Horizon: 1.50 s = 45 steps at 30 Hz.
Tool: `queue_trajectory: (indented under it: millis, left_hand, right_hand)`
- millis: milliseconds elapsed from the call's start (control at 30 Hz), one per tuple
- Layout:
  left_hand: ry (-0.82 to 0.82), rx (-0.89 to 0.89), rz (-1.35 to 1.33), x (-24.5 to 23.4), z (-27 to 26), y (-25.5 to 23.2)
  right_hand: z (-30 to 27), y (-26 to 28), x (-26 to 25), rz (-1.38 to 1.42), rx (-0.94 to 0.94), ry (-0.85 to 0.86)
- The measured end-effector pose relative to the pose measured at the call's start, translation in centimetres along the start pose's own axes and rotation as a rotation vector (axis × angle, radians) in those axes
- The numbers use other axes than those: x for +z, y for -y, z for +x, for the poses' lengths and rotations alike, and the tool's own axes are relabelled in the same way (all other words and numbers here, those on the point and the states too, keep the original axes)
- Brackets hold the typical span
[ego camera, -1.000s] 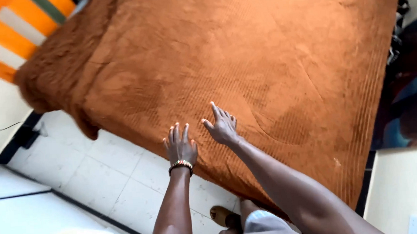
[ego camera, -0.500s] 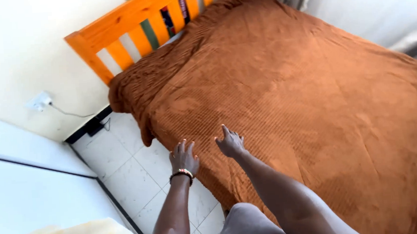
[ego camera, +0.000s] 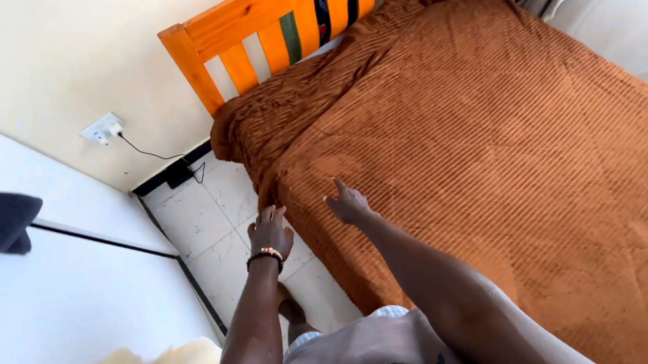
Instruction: Straighten the duvet and fold the top sheet of a bed to make it.
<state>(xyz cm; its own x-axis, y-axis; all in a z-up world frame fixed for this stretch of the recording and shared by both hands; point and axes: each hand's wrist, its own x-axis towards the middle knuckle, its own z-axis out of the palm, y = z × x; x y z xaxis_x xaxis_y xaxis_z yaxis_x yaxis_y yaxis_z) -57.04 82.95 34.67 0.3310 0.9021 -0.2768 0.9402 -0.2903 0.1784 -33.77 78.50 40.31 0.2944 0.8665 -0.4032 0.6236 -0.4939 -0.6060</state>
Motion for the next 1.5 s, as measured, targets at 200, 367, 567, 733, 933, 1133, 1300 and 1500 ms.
queue_trajectory:
  millis: [200, 367, 567, 733, 933, 1133, 1300, 1500]
  left_hand:
    - [0.019, 0.106, -0.006, -4.3, 11.0, 7.2]
    - [0.062, 0.154, 0.019, -8.5, 17.2, 10.9]
    - [0.137, 0.188, 0.074, -8.1, 25.6, 14.1]
    - [0.272, 0.31, 0.178, -7.8, 32.3, 13.7]
    - [0.415, 0.384, 0.286, -6.7, 40.1, 15.4]
    - [0.406, 0.396, 0.261, -5.6, 47.4, 15.6]
    - [0.44, 0.408, 0.277, 2.1, 53.8, 15.2]
    - [0.293, 0.524, 0.353, 4.2, 59.5, 11.6]
  right_hand:
    - [7.7, 6.3, 1.8, 0.019, 0.042, -0.053]
    - [8.6, 13.3, 1.4, 0.153, 0.108, -0.11]
    - [14.2, 14.7, 5.5, 0.204, 0.219, -0.126]
    - [19.8, 14.8, 6.6, 0.3, 0.272, -0.152]
    - [28.6, 13.3, 9.8, 0.315, 0.362, -0.156]
    - [38.4, 12.6, 14.1, 0.408, 0.454, -0.142]
    - [43.6, 12.4, 17.3, 0.496, 0.578, -0.163]
    - [50.4, 7.0, 23.1, 0.472, 0.763, -0.414]
